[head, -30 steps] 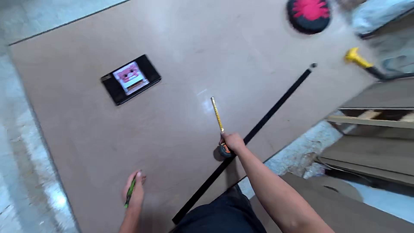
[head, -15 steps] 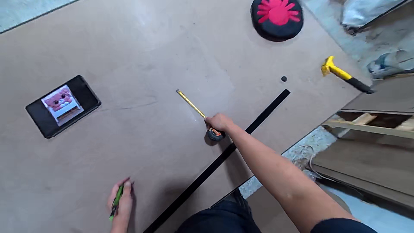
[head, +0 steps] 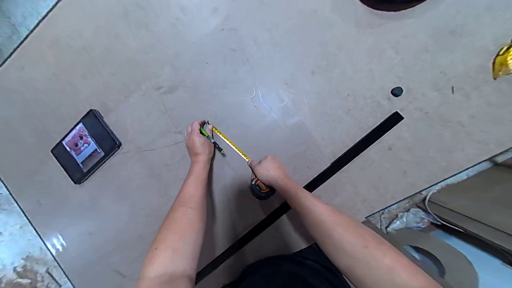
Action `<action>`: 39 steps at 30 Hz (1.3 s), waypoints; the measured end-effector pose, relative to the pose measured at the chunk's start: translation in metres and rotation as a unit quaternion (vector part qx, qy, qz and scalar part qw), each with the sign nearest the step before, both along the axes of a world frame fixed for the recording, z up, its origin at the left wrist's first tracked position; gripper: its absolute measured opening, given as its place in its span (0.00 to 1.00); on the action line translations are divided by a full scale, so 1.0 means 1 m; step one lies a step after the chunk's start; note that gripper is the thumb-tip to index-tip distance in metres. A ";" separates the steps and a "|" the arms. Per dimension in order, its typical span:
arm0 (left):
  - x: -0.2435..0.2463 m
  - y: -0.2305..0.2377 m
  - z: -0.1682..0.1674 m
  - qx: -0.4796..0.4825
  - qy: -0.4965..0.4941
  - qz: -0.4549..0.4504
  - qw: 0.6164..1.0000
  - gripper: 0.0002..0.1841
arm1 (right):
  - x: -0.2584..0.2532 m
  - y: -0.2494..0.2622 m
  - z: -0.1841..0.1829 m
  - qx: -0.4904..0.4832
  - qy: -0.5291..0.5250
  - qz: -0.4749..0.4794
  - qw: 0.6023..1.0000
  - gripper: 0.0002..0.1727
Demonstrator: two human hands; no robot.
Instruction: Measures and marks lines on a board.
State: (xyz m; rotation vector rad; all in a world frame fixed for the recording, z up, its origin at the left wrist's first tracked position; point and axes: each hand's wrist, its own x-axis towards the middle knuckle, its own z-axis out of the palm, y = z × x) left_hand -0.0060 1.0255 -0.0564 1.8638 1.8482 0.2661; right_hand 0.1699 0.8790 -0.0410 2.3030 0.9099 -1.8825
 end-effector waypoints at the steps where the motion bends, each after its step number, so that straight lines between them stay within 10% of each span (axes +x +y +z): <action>1: -0.001 0.001 -0.002 0.010 0.005 -0.008 1.000 0.18 | 0.000 0.000 -0.002 -0.003 0.003 -0.002 1.000 0.37; 23: -0.005 0.004 -0.005 0.025 -0.012 0.004 1.000 0.16 | 0.001 0.004 -0.007 -0.012 0.013 0.005 1.000 0.38; 29: -0.018 0.021 0.001 -0.027 -0.239 0.111 0.964 0.19 | 0.001 0.004 -0.007 -0.017 0.011 -0.001 1.000 0.38; 39: -0.003 0.053 0.011 -0.112 -0.121 0.062 0.984 0.08 | 0.000 0.005 -0.006 -0.015 -0.003 0.013 1.000 0.37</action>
